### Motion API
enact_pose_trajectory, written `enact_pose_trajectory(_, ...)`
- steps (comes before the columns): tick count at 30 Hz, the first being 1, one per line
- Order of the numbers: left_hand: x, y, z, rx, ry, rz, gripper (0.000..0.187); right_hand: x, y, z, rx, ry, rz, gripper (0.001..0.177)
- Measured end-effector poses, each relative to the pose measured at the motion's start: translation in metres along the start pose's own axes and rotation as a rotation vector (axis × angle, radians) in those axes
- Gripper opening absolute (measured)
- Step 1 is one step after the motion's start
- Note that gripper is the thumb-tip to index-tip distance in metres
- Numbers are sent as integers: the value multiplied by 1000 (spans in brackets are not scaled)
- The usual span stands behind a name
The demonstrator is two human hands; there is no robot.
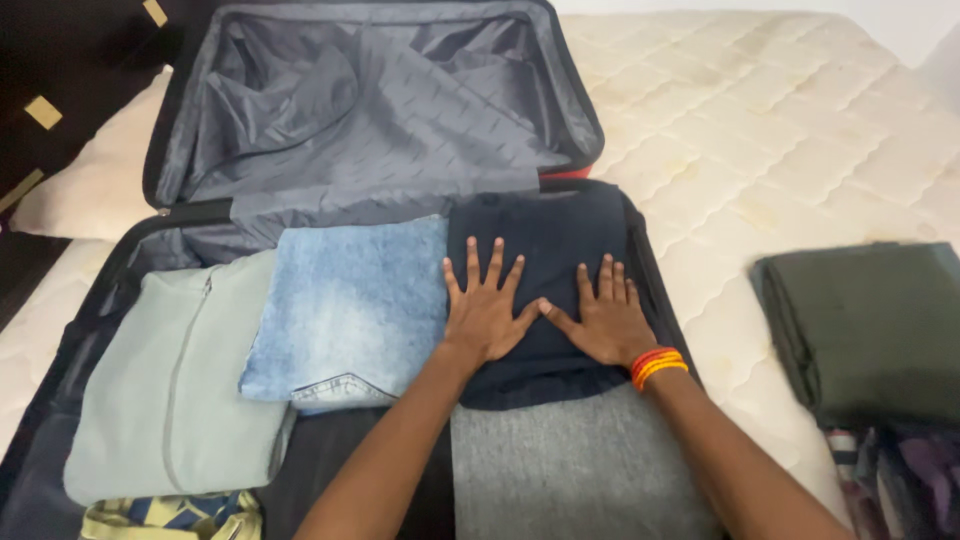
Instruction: The person folds and places various clothing items, including jeans, trousers, and shirts, into an open suitcase on a bed. The person then secures the contents with straps, closes the suitcase, and locks it.
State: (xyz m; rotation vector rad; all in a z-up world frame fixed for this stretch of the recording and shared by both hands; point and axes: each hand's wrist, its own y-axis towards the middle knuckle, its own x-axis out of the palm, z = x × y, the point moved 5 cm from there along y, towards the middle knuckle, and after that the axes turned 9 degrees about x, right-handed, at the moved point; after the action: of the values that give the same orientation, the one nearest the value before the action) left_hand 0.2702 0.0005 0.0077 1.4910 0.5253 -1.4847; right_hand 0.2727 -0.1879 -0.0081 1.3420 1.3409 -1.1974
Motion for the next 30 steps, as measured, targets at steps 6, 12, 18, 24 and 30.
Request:
enact_pose_trajectory(6, -10, 1, 11, -17, 63, 9, 83, -8, 11, 7, 117, 222, 94, 91)
enact_pose_trajectory(12, -21, 0, 18, -39, 69, 0, 84, -26, 81, 4, -44, 281, 333, 106)
enact_pose_trajectory(18, -16, 2, 11, -51, 41, -43, 87, 5, 102, 2, 71, -4, 148, 118)
enact_pose_trajectory(24, -7, 1, 10, -33, 25, 1, 85, 0, 64, 9, -51, -70, -14, 121)
enact_pose_trajectory(30, -2, 0, 9, -23, 52, -24, 84, -24, -53, -10, -117, -270, -210, 97)
